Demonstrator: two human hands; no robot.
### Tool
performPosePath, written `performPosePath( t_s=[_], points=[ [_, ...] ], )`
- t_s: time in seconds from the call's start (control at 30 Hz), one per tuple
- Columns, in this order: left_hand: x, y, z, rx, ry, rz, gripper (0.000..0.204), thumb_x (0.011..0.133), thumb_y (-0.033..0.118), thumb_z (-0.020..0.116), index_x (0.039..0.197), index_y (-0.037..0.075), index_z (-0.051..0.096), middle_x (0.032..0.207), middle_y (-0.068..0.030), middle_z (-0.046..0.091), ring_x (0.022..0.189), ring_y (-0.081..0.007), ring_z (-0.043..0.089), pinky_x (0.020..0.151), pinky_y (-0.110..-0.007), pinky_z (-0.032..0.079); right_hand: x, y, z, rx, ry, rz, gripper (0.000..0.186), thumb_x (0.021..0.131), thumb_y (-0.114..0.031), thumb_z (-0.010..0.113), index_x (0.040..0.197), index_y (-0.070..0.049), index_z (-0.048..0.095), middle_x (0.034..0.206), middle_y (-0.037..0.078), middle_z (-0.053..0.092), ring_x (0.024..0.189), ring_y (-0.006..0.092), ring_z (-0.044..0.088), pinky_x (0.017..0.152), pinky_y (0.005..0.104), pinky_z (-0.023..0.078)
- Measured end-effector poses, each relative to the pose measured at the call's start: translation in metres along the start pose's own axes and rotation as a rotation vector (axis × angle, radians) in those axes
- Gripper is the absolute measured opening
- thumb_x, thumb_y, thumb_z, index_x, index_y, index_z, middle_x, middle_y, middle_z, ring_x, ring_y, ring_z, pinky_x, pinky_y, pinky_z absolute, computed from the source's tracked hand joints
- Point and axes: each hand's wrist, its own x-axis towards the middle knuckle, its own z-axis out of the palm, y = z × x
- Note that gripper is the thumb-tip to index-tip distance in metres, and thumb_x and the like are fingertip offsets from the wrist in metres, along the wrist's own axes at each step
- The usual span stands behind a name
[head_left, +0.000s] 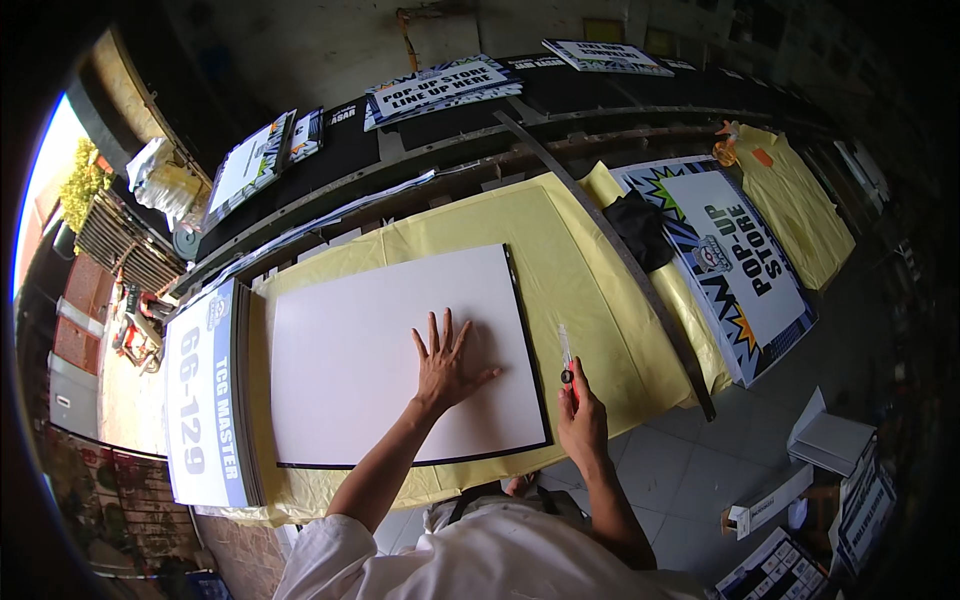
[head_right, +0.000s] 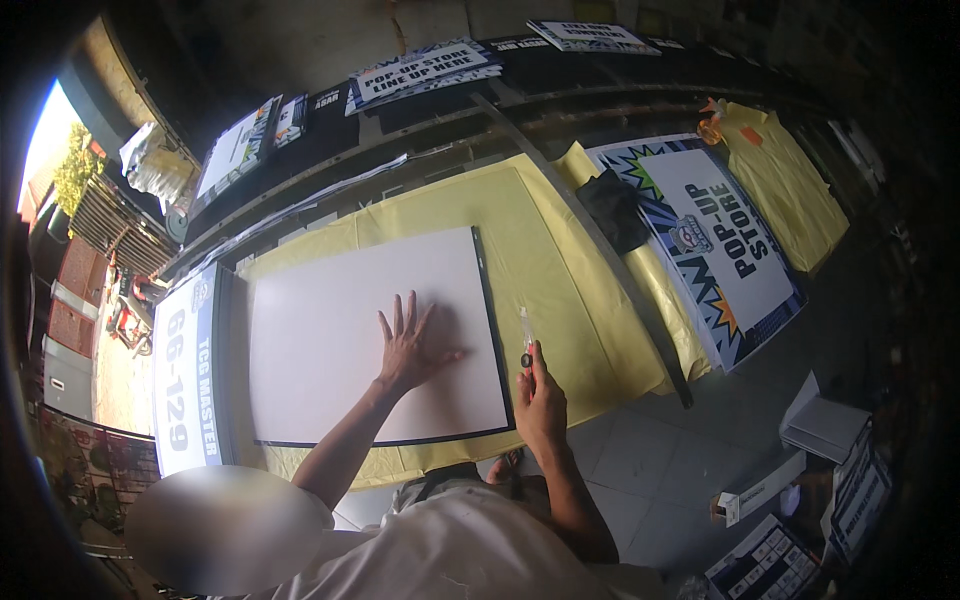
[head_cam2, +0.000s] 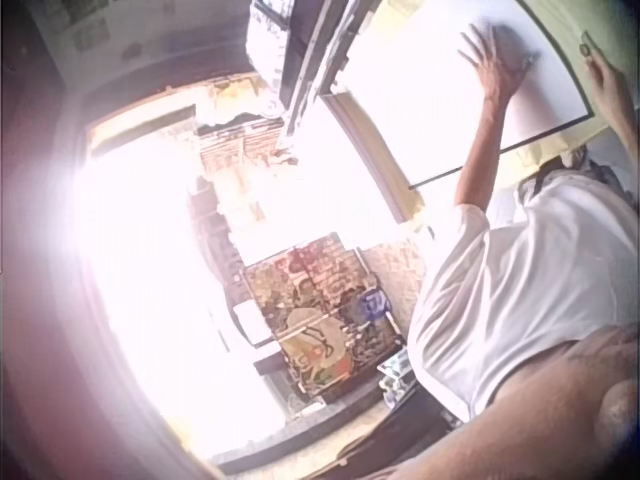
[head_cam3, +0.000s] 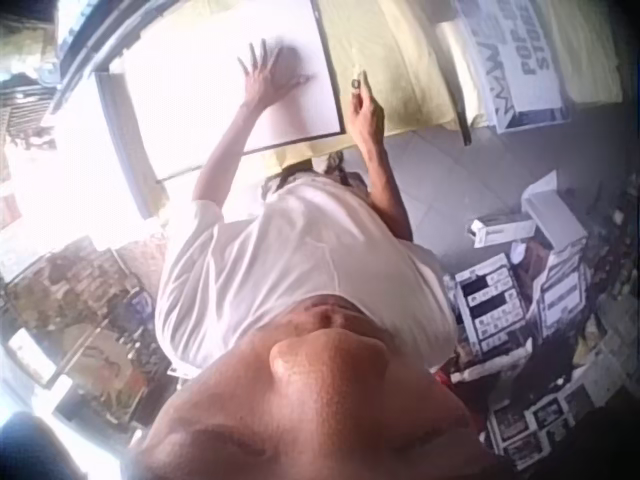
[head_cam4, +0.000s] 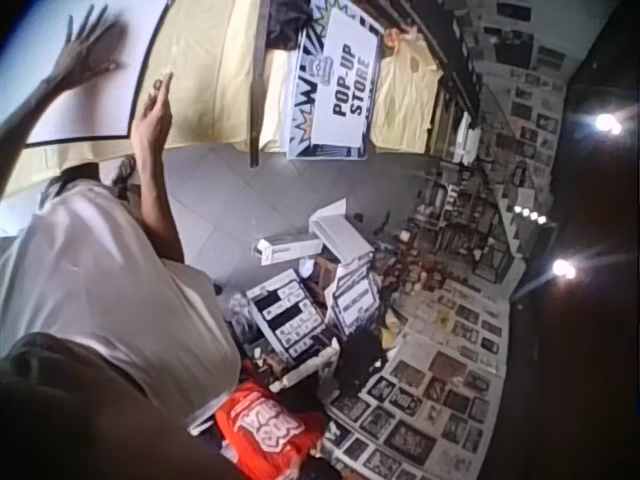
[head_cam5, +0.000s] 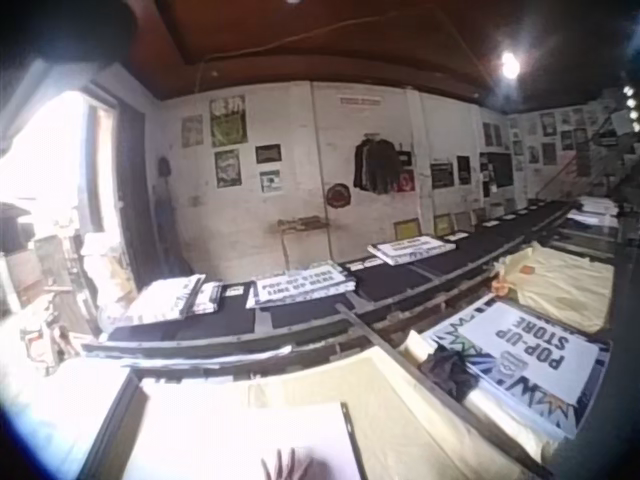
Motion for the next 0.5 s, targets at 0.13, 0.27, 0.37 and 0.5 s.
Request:
performPosePath(
  t_s=[0.13, 0.27, 0.37, 0.5],
  points=[
    [0.036, -0.008, 0.002, -0.018, 0.021, 0.195, 0.101, 0.083, 0.077, 0.064, 0.160, 0.017, 0.039, 0.170, -0.0227, 0.017, 0.156, -0.0508, 0.003, 0.117, -0.077, 0.004, 0.029, -0.011, 0.020, -0.041, 0.023, -0.088, 0.056, 0.103, -0.010, 0.056, 0.157, -0.010, 0.041, 0.118, 0.024, 0.069, 0.102, 0.0389, 0.071, 0.087, 0.0452, 0.057],
    [0.069, -0.020, 0.004, -0.055, -0.008, 0.220, 0.101, 0.081, 0.080, 0.063, 0.160, 0.022, 0.040, 0.170, -0.0221, 0.018, 0.156, -0.0505, 0.005, 0.118, -0.075, 0.005, 0.066, -0.017, 0.042, -0.165, 0.018, -0.110, 0.056, 0.104, -0.011, 0.053, 0.158, -0.013, 0.039, 0.117, 0.023, 0.069, 0.101, 0.0384, 0.070, 0.085, 0.0472, 0.056],
    [0.086, -0.020, 0.009, -0.052, 0.006, 0.169, 0.101, 0.080, 0.082, 0.062, 0.160, 0.023, 0.041, 0.170, -0.0221, 0.018, 0.156, -0.0504, 0.007, 0.118, -0.075, 0.006, 0.101, -0.019, 0.056, -0.238, 0.016, -0.131, 0.056, 0.105, -0.011, 0.051, 0.159, -0.015, 0.038, 0.114, 0.021, 0.068, 0.100, 0.0379, 0.069, 0.084, 0.0462, 0.056],
    [0.094, -0.021, 0.006, -0.078, 0.006, 0.133, 0.098, 0.082, 0.080, 0.062, 0.158, 0.021, 0.044, 0.169, -0.0233, 0.021, 0.156, -0.0508, 0.009, 0.118, -0.075, 0.007, 0.159, -0.049, 0.071, -0.381, -0.069, -0.047, 0.052, 0.105, -0.011, 0.051, 0.156, -0.012, 0.043, 0.118, 0.021, 0.069, 0.104, 0.0385, 0.069, 0.088, 0.0462, 0.056]
  ],
)
